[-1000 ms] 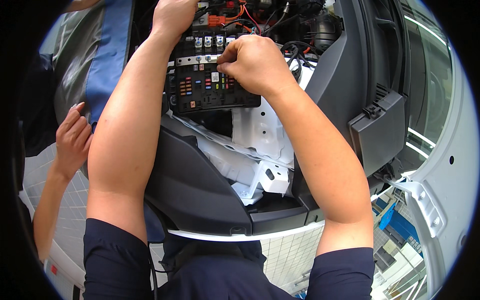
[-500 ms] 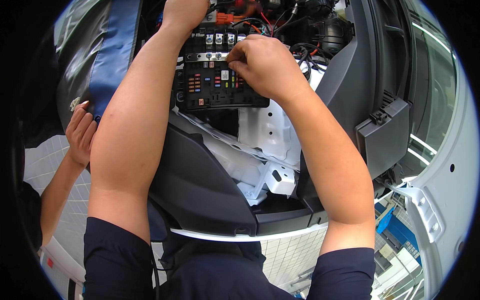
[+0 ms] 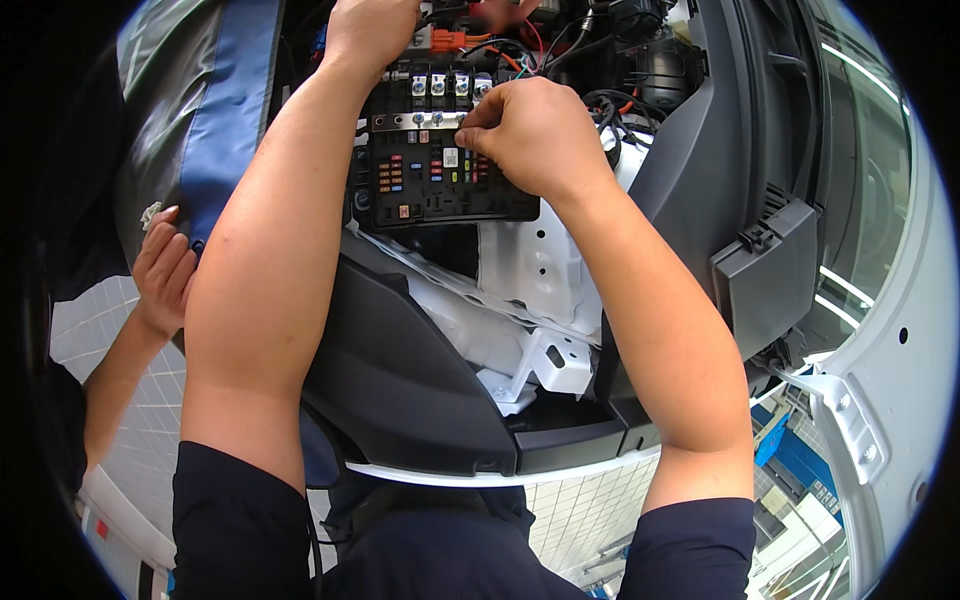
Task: The person installs a fuse box into the engine bay of a white car. They position the box, connect multiple colored wires to terminals, and secure the assembly with assistance from a coworker.
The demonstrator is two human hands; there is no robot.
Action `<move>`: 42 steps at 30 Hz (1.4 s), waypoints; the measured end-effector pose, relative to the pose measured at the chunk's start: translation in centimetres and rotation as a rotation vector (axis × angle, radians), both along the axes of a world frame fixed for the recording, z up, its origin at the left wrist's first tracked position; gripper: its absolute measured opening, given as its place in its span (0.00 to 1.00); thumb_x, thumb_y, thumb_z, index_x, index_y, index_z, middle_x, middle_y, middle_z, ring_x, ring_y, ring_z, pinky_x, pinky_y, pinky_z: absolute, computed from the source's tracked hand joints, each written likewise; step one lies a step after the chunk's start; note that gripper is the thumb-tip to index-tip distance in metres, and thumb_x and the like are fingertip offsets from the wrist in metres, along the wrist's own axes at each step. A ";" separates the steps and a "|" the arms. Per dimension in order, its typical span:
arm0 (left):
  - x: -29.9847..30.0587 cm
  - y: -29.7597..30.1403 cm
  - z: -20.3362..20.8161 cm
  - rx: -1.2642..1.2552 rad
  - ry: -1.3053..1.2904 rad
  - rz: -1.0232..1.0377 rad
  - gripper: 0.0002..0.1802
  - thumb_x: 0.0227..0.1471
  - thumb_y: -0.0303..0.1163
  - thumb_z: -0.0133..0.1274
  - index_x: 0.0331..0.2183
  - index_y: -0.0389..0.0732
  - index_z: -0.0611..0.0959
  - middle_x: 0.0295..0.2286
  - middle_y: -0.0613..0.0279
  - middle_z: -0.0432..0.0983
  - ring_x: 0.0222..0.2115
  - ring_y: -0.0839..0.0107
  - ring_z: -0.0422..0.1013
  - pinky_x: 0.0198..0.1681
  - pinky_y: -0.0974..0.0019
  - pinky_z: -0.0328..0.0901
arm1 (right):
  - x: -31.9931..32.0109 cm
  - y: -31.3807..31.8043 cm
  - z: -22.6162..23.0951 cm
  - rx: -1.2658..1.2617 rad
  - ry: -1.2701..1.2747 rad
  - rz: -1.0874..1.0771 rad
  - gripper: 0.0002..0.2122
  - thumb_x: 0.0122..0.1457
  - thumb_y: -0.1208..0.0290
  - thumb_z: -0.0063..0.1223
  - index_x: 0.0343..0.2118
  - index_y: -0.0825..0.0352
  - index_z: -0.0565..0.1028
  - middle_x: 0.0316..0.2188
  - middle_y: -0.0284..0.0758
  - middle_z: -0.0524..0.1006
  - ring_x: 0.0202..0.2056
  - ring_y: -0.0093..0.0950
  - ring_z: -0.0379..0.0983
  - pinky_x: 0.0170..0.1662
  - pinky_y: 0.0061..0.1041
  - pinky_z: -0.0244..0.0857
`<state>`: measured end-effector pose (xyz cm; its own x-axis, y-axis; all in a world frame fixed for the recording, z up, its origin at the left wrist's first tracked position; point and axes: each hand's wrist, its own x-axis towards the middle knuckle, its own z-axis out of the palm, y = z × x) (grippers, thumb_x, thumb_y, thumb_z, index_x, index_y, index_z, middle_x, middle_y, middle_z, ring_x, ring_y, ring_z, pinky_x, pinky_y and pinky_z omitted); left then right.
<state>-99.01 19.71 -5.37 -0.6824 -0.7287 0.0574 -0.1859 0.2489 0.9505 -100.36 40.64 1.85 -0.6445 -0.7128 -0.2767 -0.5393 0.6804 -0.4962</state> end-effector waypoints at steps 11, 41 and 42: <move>0.3 0.3 0.6 0.127 -0.024 -0.032 0.16 0.55 0.38 0.59 0.30 0.32 0.86 0.23 0.51 0.82 0.23 0.65 0.78 0.32 0.59 0.72 | -0.8 -1.6 1.4 0.230 -0.044 0.018 0.12 0.51 0.62 0.71 0.33 0.64 0.87 0.29 0.39 0.85 0.31 0.32 0.81 0.39 0.31 0.74; -0.2 0.1 0.1 0.020 -0.077 -0.007 0.19 0.53 0.44 0.59 0.32 0.35 0.88 0.31 0.44 0.84 0.37 0.52 0.82 0.47 0.54 0.73 | -0.4 -1.6 1.1 0.238 -0.121 -0.121 0.12 0.53 0.67 0.71 0.36 0.70 0.85 0.31 0.38 0.85 0.33 0.27 0.82 0.42 0.27 0.75; -0.2 0.1 0.2 0.014 -0.089 -0.005 0.19 0.53 0.44 0.59 0.32 0.35 0.88 0.32 0.44 0.84 0.38 0.52 0.82 0.47 0.54 0.73 | -0.6 -1.4 0.7 0.235 -0.116 -0.127 0.12 0.52 0.64 0.71 0.35 0.67 0.86 0.31 0.38 0.86 0.34 0.29 0.82 0.42 0.29 0.75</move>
<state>-99.21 19.84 -5.18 -0.6881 -0.7255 -0.0135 -0.2683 0.2370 0.9337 -100.98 39.21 2.59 -0.6794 -0.5357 -0.5014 -0.3911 0.8426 -0.3702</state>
